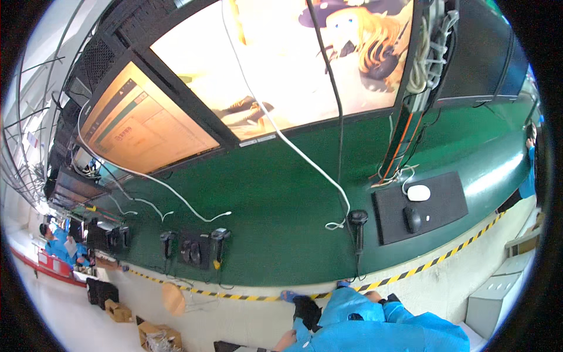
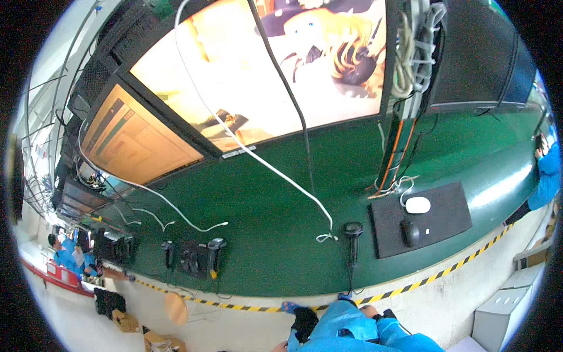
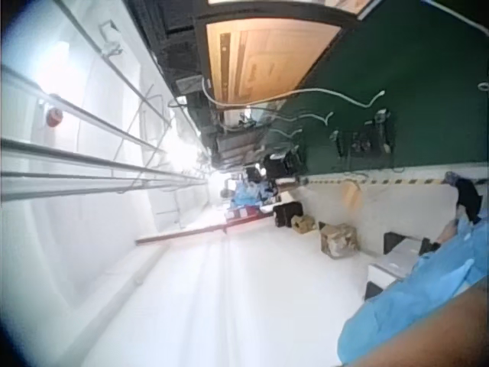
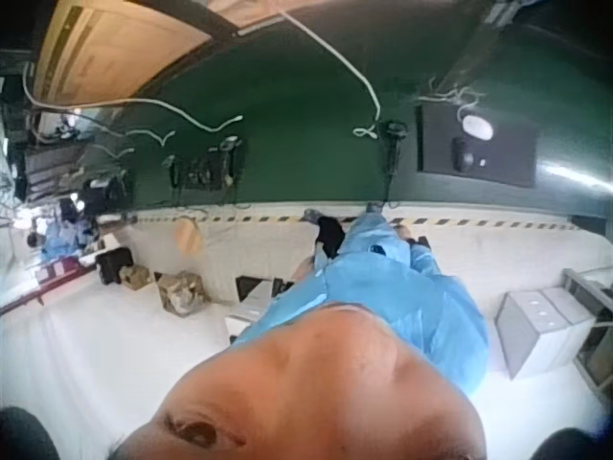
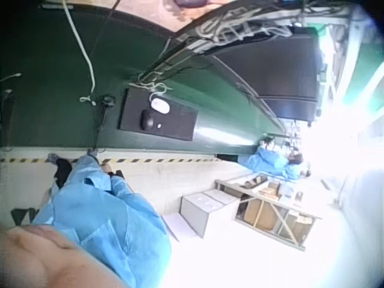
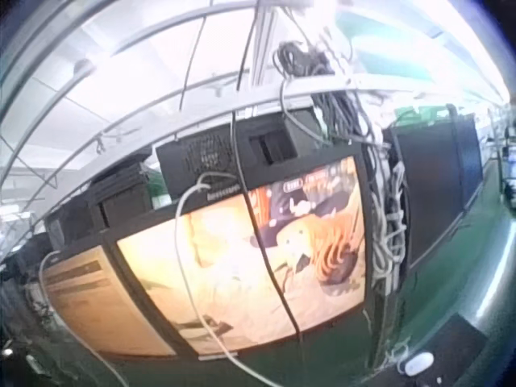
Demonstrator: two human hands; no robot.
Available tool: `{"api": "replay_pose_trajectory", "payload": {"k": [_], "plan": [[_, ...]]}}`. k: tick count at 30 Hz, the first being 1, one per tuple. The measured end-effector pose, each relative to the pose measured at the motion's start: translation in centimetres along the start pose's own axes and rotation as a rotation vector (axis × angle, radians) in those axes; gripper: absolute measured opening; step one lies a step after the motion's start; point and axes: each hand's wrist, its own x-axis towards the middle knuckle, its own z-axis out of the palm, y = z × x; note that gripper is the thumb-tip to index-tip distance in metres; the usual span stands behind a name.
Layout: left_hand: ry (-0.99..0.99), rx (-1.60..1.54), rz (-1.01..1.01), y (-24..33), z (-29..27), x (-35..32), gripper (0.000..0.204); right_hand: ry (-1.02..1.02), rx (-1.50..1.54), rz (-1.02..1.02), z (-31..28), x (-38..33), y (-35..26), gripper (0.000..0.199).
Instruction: Scanning barcodes on mobile devices and connecting charging cables in an industrial facility.
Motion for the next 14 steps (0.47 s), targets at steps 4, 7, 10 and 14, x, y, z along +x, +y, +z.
{"api": "replay_pose_trajectory", "payload": {"k": [4,7,10,14], "plan": [[-0.063,0.060,0.069,0.7,-0.8,3.3,0.044,-0.002,-0.057,0.002,-0.4,-3.2,-1.3,0.052],[-0.188,0.170,0.195,0.8,-1.6,6.5,0.044,0.037,-0.026,0.054,-0.8,-5.7,-0.9,0.041],[-0.288,0.442,0.388,0.5,-1.0,9.7,0.043,0.070,0.109,0.167,-0.8,-9.1,-2.6,0.038],[-0.218,0.228,0.670,1.5,-0.1,11.6,0.046,0.238,0.102,0.176,1.8,-11.5,-3.2,0.038]]}}
